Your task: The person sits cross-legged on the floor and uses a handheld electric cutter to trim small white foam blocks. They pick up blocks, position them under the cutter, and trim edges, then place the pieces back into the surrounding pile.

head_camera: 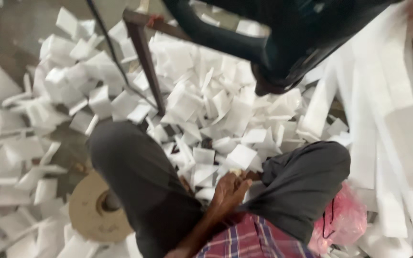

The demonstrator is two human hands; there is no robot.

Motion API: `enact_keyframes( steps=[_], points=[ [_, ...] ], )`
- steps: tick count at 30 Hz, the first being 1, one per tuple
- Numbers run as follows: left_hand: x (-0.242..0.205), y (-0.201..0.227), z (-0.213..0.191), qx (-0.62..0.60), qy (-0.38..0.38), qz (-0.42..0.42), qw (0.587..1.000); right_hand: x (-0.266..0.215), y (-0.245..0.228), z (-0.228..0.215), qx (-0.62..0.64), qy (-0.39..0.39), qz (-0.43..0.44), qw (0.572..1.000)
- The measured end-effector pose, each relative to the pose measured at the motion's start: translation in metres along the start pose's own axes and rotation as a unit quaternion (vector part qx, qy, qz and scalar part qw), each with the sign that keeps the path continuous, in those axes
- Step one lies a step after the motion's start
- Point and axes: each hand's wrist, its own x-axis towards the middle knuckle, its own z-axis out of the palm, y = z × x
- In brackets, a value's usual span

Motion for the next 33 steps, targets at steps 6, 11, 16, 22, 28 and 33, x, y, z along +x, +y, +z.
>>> enact_keyframes(
  steps=[6, 11, 16, 22, 28, 33],
  points=[
    [-0.060, 0.074, -0.029, 0.152, 0.223, 0.374, 0.887, 0.056, 0.016, -0.015, -0.220, 0.437, 0.075, 0.869],
    [-0.126, 0.106, -0.086, 0.401, 0.580, 0.341, 0.622, 0.055, 0.017, 0.021, -0.313, 0.693, -0.132, 0.635],
    [-0.174, 0.078, -0.137, 0.144, 0.475, -0.103, 0.862, 0.080, -0.008, 0.133, 0.006, 0.564, -0.077, 0.822],
    [-0.188, -0.011, -0.151, -0.122, 0.395, 0.048, 0.909, 0.057, -0.002, 0.139, 0.084, 0.504, -0.110, 0.852],
    [-0.169, -0.042, -0.149, -0.164, 0.400, 0.059, 0.900, 0.084, 0.020, 0.147, -0.045, 0.440, -0.061, 0.895],
    [-0.162, -0.042, -0.148, -0.140, 0.401, 0.045, 0.904, 0.095, 0.034, 0.149, -0.010, 0.340, -0.014, 0.940]
  ],
)
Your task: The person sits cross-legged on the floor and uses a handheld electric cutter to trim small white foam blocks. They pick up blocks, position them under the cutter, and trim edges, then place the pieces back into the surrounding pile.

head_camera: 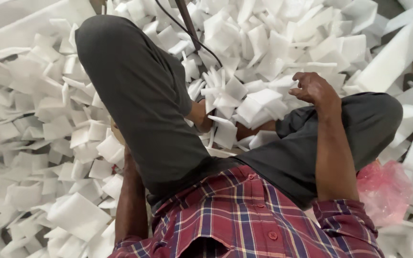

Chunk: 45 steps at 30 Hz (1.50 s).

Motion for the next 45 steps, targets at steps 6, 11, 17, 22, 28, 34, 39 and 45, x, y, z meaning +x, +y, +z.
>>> enact_keyframes(
  steps=[6, 11, 17, 22, 28, 34, 39, 45],
  points=[
    [0.007, -0.006, 0.016, 0.017, 0.012, 0.014, 1.000, -0.004, -0.009, -0.002, 0.025, -0.004, 0.040, 0.999],
    [0.017, 0.013, 0.020, 0.090, 0.042, 0.046, 0.994, 0.001, -0.003, 0.013, -0.021, 0.062, 0.018, 0.998],
    [0.009, 0.071, 0.059, 0.227, 0.151, 0.276, 0.922, 0.004, 0.002, 0.029, -0.063, 0.171, -0.004, 0.983],
    [0.015, 0.141, 0.124, 0.208, 0.102, 0.434, 0.871, 0.015, 0.025, 0.048, -0.034, 0.173, -0.027, 0.984],
    [0.043, 0.167, 0.188, 0.371, 0.033, 0.648, 0.664, 0.010, -0.017, 0.047, -0.115, 0.081, 0.055, 0.988],
    [0.030, 0.136, 0.216, 0.360, -0.138, 0.609, 0.693, 0.025, -0.136, 0.011, 0.006, 0.163, -0.105, 0.981],
    [0.019, 0.134, 0.234, 0.388, -0.260, 0.614, 0.637, 0.156, -0.217, -0.014, -0.038, 0.152, -0.244, 0.957],
    [0.018, 0.126, 0.223, 0.196, -0.255, 0.634, 0.704, 0.265, -0.238, 0.004, -0.129, 0.008, -0.229, 0.965]
  ],
)
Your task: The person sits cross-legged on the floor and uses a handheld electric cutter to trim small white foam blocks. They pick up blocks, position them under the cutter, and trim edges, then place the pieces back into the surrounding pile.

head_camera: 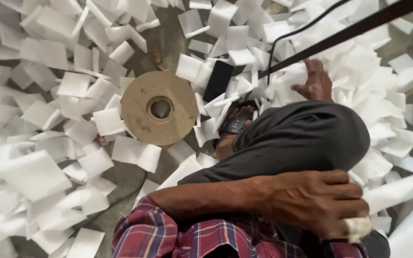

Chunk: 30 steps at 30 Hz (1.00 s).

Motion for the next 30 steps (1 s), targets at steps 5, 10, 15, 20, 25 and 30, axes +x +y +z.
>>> enact_keyframes(
  steps=[5, 10, 15, 20, 25, 30],
  points=[
    [-0.071, -0.079, -0.032, -0.015, 0.285, -0.302, 0.909, -0.036, 0.028, 0.012, 0.037, -0.006, 0.065, 0.997],
    [-0.177, -0.189, -0.056, 0.275, 0.053, -0.427, 0.860, -0.116, 0.022, -0.020, 0.121, 0.005, 0.114, 0.986],
    [-0.214, -0.233, 0.004, 0.247, -0.130, -0.529, 0.802, -0.220, -0.028, -0.033, 0.150, 0.115, 0.156, 0.969],
    [-0.222, -0.261, 0.034, 0.201, -0.162, -0.523, 0.812, -0.291, -0.062, -0.041, 0.075, 0.189, 0.173, 0.964],
    [-0.240, -0.245, 0.048, 0.173, -0.212, -0.492, 0.826, -0.331, -0.084, -0.071, 0.064, 0.163, 0.184, 0.967],
    [-0.251, -0.190, 0.039, 0.024, -0.173, -0.426, 0.888, -0.331, -0.076, -0.109, 0.020, 0.068, 0.131, 0.989]
  ],
)
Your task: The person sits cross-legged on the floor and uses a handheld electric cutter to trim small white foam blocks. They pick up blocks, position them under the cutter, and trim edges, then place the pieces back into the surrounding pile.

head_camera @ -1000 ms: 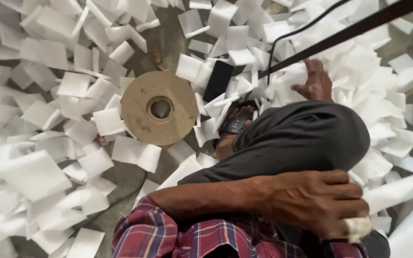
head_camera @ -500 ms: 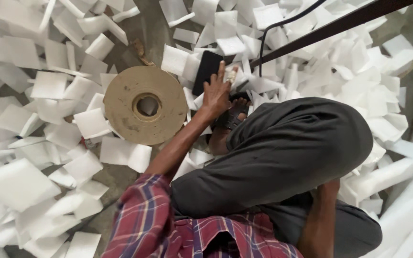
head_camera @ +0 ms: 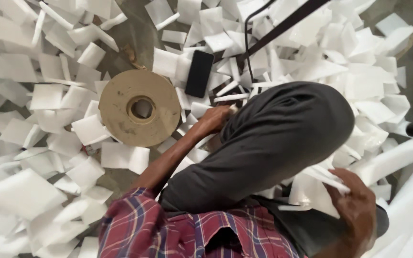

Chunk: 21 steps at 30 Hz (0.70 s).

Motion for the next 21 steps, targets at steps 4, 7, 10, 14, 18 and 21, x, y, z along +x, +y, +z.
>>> enact_keyframes(
  steps=[4, 7, 10, 14, 18, 21],
  points=[
    [-0.026, -0.007, -0.020, 0.038, -0.117, -0.163, 0.979, 0.046, 0.020, 0.006, 0.148, -0.016, 0.179, 0.972],
    [-0.050, -0.015, -0.022, 0.038, 0.079, -0.127, 0.988, 0.089, 0.026, 0.045, 0.129, 0.009, 0.159, 0.979],
    [-0.066, -0.018, -0.022, 0.143, 0.027, -0.120, 0.982, 0.100, 0.022, 0.072, 0.052, -0.088, 0.255, 0.962],
    [-0.067, -0.017, -0.018, 0.044, -0.231, -0.244, 0.941, 0.057, 0.028, 0.056, 0.087, -0.113, 0.215, 0.966],
    [-0.061, -0.025, -0.020, 0.095, -0.218, -0.234, 0.943, 0.005, 0.031, 0.028, 0.225, -0.069, 0.201, 0.951],
    [-0.035, -0.024, -0.024, 0.075, 0.060, -0.182, 0.979, -0.016, 0.043, 0.015, 0.160, 0.008, 0.203, 0.966]
  ],
)
